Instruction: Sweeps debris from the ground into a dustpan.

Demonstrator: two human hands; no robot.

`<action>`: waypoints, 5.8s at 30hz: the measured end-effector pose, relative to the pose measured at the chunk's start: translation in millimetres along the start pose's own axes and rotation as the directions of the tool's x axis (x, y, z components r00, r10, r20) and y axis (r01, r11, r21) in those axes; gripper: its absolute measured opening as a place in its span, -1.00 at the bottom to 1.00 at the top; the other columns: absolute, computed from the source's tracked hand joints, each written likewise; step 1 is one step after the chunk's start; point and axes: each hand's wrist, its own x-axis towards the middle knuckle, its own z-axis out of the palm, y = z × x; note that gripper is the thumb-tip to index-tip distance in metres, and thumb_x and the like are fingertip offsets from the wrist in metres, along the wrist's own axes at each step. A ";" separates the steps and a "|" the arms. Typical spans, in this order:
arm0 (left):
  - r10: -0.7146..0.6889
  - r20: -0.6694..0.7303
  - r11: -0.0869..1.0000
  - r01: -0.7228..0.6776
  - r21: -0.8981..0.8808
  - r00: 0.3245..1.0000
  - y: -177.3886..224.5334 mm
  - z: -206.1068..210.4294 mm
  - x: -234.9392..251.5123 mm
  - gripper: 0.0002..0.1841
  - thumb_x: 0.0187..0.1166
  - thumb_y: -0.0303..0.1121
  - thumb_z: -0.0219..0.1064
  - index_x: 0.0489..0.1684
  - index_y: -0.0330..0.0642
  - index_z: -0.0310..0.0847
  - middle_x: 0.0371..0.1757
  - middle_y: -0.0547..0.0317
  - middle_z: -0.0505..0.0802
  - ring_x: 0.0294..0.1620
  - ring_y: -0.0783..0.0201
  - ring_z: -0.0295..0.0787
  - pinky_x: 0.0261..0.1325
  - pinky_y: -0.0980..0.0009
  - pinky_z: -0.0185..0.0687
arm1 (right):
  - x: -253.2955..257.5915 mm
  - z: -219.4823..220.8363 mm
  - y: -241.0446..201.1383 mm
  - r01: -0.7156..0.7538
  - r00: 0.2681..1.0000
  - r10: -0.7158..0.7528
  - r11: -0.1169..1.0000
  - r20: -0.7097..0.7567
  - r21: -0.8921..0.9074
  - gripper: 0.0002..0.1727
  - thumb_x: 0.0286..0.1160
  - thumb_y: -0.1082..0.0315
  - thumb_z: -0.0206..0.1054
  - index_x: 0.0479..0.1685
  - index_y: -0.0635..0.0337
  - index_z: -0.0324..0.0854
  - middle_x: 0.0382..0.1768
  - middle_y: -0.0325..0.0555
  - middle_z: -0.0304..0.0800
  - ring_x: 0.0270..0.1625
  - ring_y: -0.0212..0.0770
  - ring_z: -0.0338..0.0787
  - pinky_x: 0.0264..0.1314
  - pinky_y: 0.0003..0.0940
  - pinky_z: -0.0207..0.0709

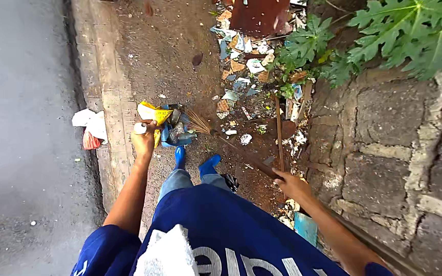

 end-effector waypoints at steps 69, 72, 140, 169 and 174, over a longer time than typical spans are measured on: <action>0.042 0.028 0.996 -0.044 0.079 0.999 -68.1 -193.7 -1.6 -0.71 0.22 -0.61 0.52 -0.19 -0.49 0.52 -0.08 0.11 0.81 0.03 0.49 0.73 0.26 0.44 0.64 | -92.0 172.7 -28.5 -0.388 0.921 0.378 0.874 0.092 0.293 -0.47 0.83 0.25 0.10 0.75 0.03 0.40 0.44 0.45 0.64 0.46 0.51 0.63 0.40 0.55 0.39; 0.008 0.075 0.983 -0.021 0.182 0.997 -58.4 -179.6 -5.1 -0.71 0.33 -0.60 0.48 -0.11 -0.63 0.56 0.04 -0.18 0.81 0.13 0.30 0.73 0.37 0.32 0.58 | -79.6 186.8 -52.8 -0.213 0.964 0.157 0.939 0.214 0.269 -0.47 0.87 0.17 0.08 0.79 -0.10 0.35 0.45 0.30 0.69 0.47 0.36 0.68 0.46 0.43 0.44; 0.031 0.289 0.933 -0.132 0.335 0.957 -69.8 -221.4 83.9 -0.71 0.43 -0.33 0.48 0.05 -0.25 0.79 0.15 -0.06 0.89 0.29 -0.03 0.79 0.43 -0.19 0.52 | -132.2 262.7 -247.8 -0.191 0.979 0.162 0.945 0.127 0.264 -0.43 0.83 0.25 0.09 0.82 -0.08 0.33 0.56 0.21 0.62 0.54 0.32 0.63 0.53 0.39 0.40; -0.068 -0.090 0.980 0.084 0.182 0.994 -96.3 -357.6 25.3 -0.82 0.27 -0.57 0.56 -0.27 -0.38 0.68 -0.13 0.00 0.86 -0.04 0.22 0.79 0.16 0.17 0.69 | -19.2 57.9 -366.6 0.085 0.921 -0.098 0.995 -0.378 -0.050 -0.41 0.52 0.52 0.33 0.60 0.40 0.43 0.38 0.67 0.54 0.27 0.78 0.61 0.07 0.74 0.42; -0.115 -0.210 0.973 0.153 0.172 0.971 -109.5 -361.2 11.7 -0.84 0.31 -0.57 0.55 -0.26 -0.38 0.71 -0.09 -0.05 0.89 0.04 0.15 0.83 0.24 0.10 0.69 | -24.8 124.9 -382.6 0.192 0.961 -0.237 0.942 -0.140 -0.274 -0.36 0.57 0.62 0.27 0.70 0.36 0.34 0.42 0.56 0.58 0.24 0.68 0.68 0.07 0.59 0.55</action>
